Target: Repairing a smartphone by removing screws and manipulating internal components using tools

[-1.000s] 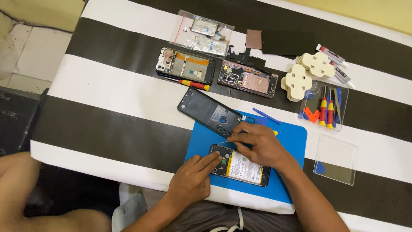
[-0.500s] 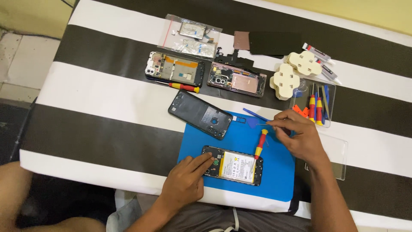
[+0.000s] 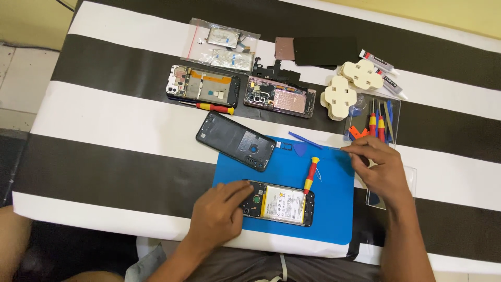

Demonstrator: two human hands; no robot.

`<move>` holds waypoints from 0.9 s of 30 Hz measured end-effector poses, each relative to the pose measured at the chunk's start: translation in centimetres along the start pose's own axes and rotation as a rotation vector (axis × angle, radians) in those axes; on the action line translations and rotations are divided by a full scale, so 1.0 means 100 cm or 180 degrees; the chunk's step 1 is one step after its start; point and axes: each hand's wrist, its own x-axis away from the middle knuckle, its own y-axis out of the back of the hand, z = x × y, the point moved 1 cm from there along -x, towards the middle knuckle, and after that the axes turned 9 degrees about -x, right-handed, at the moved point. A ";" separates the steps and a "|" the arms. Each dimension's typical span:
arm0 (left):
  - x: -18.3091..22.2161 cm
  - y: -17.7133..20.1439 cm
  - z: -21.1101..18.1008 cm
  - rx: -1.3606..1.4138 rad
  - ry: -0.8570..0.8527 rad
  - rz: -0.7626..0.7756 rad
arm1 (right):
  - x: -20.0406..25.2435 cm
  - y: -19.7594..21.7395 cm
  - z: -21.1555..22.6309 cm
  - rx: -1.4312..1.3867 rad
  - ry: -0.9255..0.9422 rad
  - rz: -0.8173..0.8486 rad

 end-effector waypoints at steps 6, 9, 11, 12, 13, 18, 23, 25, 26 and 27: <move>-0.007 -0.011 0.013 -0.0111 0.0280 -0.0075 | 0.014 -0.004 -0.020 0.0513 -0.0175 -0.0058; -0.004 -0.011 0.015 -0.0155 0.0306 0.0064 | 0.015 -0.004 -0.033 0.0959 -0.0068 0.0065; -0.004 -0.012 0.015 -0.0148 0.0319 0.0026 | 0.015 -0.004 -0.035 0.1039 0.0044 0.0082; -0.005 -0.012 0.015 -0.0143 0.0336 -0.0012 | 0.015 -0.004 -0.036 0.1116 0.0158 0.0102; -0.004 -0.012 0.015 -0.0145 0.0341 -0.0014 | 0.015 -0.003 -0.038 0.1116 0.0162 0.0107; -0.003 -0.012 0.016 -0.0056 0.0447 -0.0005 | 0.013 -0.003 -0.037 0.1431 0.0223 0.0206; -0.003 -0.012 0.016 -0.0103 0.0404 0.0005 | 0.013 -0.003 -0.035 0.1409 0.0280 0.0191; -0.002 -0.014 0.017 -0.0103 0.0420 -0.0037 | 0.013 -0.003 -0.033 0.1387 0.0211 0.0212; -0.002 -0.014 0.017 -0.0090 0.0437 -0.0015 | 0.013 -0.003 -0.032 0.1398 0.0189 0.0220; -0.002 -0.013 0.017 -0.0077 0.0458 0.0007 | 0.012 -0.003 -0.031 0.1410 0.0167 0.0233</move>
